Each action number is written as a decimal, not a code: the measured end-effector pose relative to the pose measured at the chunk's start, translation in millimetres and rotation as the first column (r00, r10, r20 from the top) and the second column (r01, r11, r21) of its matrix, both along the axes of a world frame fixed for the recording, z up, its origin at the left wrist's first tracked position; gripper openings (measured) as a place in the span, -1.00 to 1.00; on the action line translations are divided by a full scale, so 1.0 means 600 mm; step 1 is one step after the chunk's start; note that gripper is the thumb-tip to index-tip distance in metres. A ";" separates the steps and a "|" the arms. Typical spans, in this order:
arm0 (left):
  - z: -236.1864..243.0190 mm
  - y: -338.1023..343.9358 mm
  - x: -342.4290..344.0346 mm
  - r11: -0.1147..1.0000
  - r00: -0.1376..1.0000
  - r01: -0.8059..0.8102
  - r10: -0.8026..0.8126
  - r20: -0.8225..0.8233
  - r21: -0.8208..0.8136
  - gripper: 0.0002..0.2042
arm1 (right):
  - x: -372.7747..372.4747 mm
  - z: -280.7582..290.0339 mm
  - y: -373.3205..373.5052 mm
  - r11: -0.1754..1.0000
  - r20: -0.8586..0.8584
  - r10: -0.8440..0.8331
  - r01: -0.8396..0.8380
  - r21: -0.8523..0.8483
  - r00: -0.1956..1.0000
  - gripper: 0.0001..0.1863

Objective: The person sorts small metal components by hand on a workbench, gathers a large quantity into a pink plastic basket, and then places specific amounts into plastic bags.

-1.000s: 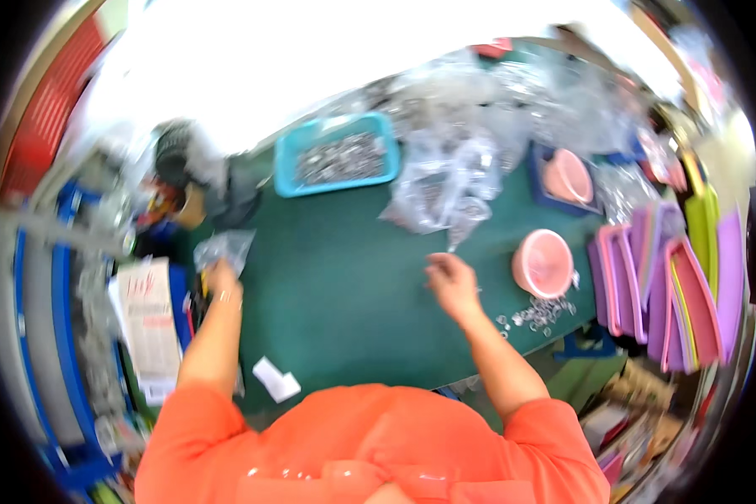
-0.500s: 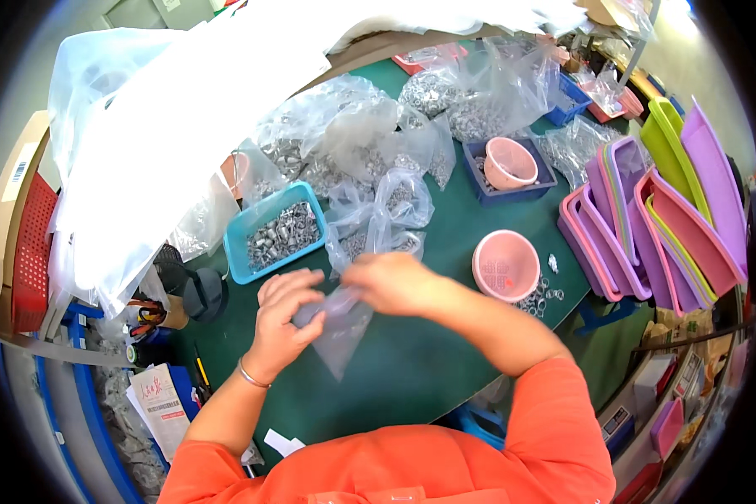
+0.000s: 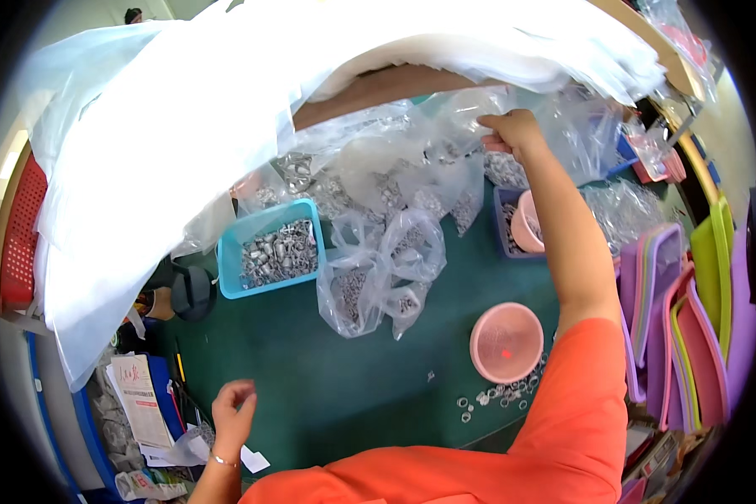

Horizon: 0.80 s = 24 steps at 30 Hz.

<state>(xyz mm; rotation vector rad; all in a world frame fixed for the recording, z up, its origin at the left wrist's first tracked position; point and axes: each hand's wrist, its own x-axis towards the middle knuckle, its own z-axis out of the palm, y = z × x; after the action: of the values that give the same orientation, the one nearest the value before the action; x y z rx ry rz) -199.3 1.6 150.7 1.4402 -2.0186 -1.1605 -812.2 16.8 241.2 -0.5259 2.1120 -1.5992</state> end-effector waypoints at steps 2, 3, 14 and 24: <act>-0.009 0.016 0.023 0.999 0.999 -0.046 0.046 0.011 0.017 -0.87 | -0.060 -0.027 -0.064 0.999 0.064 -0.022 0.025 -0.035 0.998 -0.70; -0.013 0.021 0.026 0.996 0.997 -0.079 0.078 0.017 0.044 -0.88 | -0.091 -0.038 -0.099 0.998 0.061 -0.025 0.028 -0.055 0.998 -0.71; -0.002 0.063 -0.013 0.952 0.975 -0.216 0.224 -0.012 0.218 -0.87 | -0.227 -0.228 -0.307 0.975 -0.350 0.060 0.020 0.221 0.935 -0.77; 0.009 0.062 -0.035 0.960 0.983 -0.184 0.180 0.037 0.212 -0.87 | -0.203 -0.337 -0.154 0.979 -0.359 0.138 -0.073 0.189 0.923 -0.78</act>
<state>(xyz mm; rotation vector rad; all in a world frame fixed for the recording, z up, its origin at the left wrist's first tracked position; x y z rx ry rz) -220.1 38.9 156.3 1.7051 -1.7699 -1.3206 -934.2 -75.8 39.0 -0.9274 2.4183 -1.3199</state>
